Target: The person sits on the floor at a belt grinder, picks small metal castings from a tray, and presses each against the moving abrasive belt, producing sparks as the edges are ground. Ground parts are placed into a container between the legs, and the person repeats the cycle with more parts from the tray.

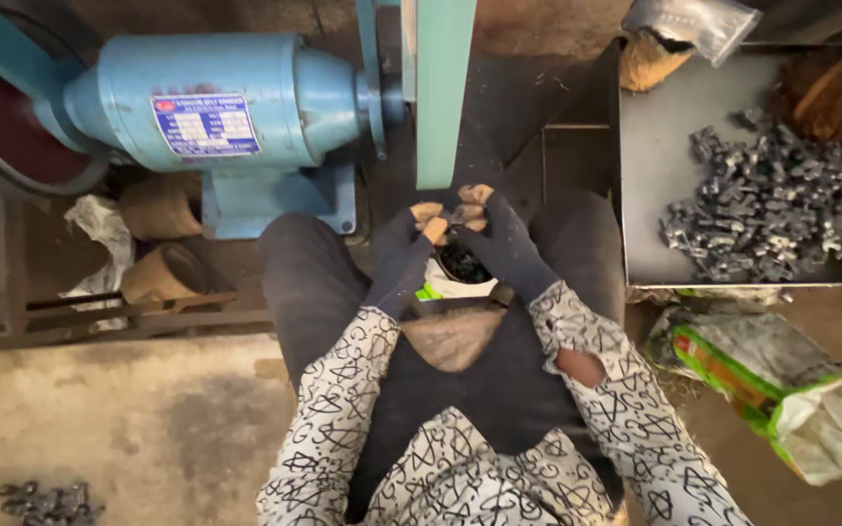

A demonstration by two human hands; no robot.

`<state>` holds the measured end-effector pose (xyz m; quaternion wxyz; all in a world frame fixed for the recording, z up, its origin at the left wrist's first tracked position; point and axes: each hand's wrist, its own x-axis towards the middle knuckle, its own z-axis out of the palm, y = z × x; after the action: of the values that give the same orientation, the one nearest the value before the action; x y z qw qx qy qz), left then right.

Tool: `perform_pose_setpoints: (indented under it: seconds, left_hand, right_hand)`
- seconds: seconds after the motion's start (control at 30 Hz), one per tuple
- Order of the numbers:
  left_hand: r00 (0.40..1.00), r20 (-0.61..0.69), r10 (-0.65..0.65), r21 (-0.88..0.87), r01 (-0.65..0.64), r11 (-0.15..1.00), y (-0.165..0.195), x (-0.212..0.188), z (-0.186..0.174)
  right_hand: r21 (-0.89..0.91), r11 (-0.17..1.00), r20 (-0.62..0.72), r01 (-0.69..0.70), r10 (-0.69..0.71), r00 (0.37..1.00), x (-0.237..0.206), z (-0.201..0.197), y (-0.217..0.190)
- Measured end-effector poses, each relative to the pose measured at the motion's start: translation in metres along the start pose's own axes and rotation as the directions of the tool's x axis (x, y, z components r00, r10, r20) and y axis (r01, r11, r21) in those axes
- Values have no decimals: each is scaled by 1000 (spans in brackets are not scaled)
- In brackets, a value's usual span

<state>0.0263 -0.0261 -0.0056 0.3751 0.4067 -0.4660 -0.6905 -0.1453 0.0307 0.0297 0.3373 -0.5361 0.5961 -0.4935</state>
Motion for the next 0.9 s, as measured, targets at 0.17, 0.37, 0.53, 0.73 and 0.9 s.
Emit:
perform_pose_setpoints:
  seconds: [0.17, 0.37, 0.53, 0.73, 0.9]
  left_hand:
    - [972, -15, 233, 257, -221, 941, 6, -8, -2]
    - [974, -117, 194, 231, -163, 959, 8, -1, 2]
    - [993, -112, -35, -77, 26, 997, -5, 12, 14]
    - [990, -121, 74, 236, -44, 971, -3, 14, 12]
    - [992, -112, -50, -124, 36, 992, -6, 20, 21]
  right_hand:
    - [208, 918, 148, -337, 311, 939, 8, 6, -12]
    - [143, 942, 152, -303, 282, 947, 21, 9, -15]
    - [-71, 980, 75, -187, 192, 979, 41, 10, -1]
    - [121, 934, 51, -336, 333, 942, 34, 10, 17]
    - [219, 950, -63, -224, 243, 968, 34, 9, 17]
